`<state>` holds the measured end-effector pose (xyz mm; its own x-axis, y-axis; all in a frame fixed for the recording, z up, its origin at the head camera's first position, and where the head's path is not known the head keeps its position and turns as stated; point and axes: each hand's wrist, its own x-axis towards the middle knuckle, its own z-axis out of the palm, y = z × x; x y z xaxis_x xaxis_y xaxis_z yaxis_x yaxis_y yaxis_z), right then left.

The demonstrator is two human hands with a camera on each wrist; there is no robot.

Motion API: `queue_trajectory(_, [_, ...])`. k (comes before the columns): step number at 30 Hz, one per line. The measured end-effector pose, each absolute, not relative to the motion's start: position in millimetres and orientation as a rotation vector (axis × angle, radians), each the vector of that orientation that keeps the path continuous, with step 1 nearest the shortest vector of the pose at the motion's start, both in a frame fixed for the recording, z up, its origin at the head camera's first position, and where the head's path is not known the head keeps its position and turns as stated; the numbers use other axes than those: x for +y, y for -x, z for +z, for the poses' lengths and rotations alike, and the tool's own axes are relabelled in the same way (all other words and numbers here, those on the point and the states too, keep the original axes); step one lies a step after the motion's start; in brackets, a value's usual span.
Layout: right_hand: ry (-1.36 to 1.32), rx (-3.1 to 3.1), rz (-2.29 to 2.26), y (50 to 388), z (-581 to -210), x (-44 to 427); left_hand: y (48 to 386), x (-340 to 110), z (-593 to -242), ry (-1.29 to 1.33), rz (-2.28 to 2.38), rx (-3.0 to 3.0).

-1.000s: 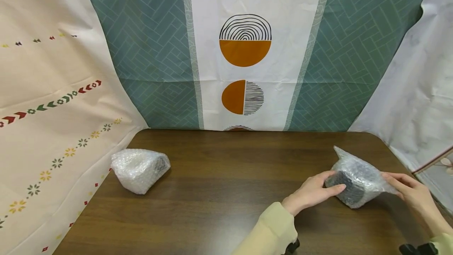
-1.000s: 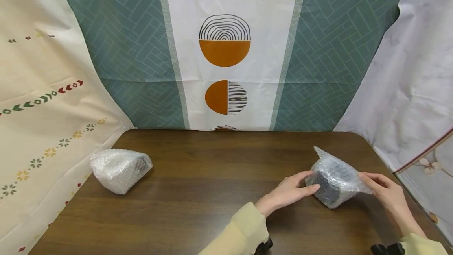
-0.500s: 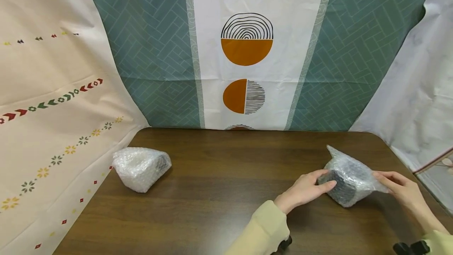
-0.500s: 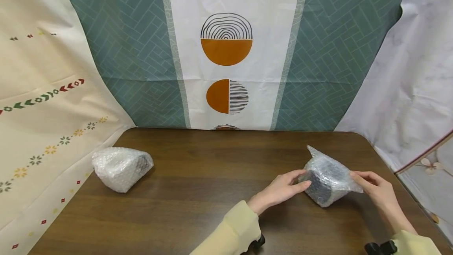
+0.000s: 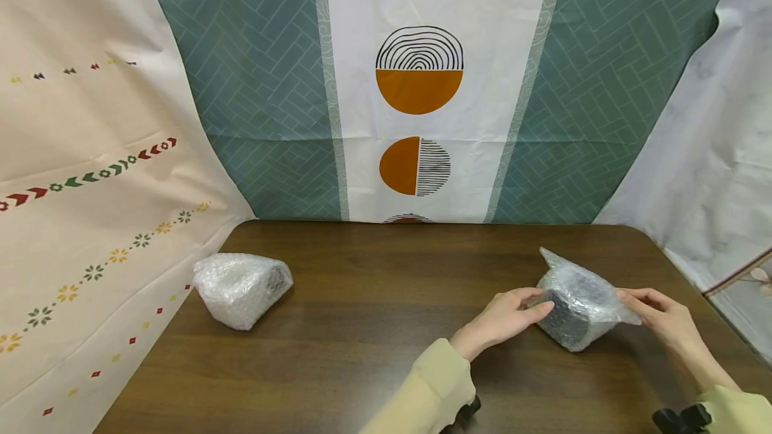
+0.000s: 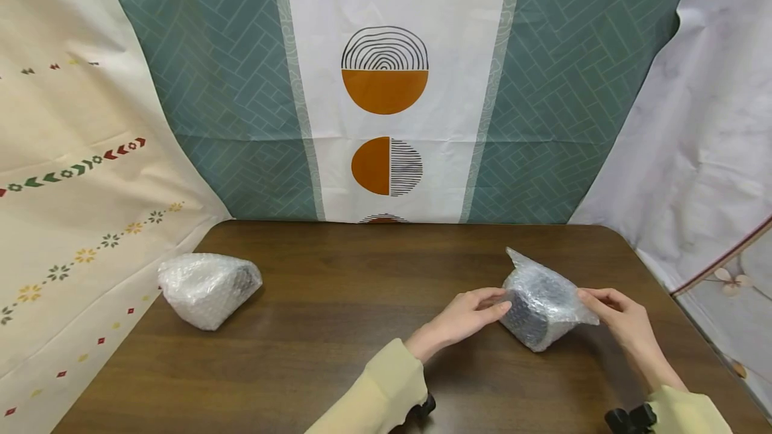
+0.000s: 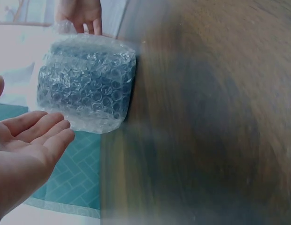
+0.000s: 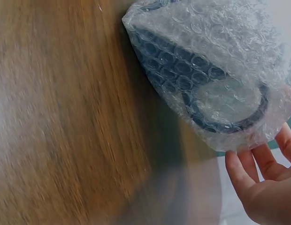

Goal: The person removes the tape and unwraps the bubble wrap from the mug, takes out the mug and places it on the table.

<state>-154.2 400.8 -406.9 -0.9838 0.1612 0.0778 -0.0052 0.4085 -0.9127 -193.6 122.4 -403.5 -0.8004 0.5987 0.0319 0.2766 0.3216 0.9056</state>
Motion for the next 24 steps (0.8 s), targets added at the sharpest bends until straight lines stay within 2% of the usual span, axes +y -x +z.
queue_trajectory(24, [0.088, -2.496, 1.580, 157.8, -408.3, 370.5, 196.4, 99.7, -408.1, -0.799, 1.603, 2.275])
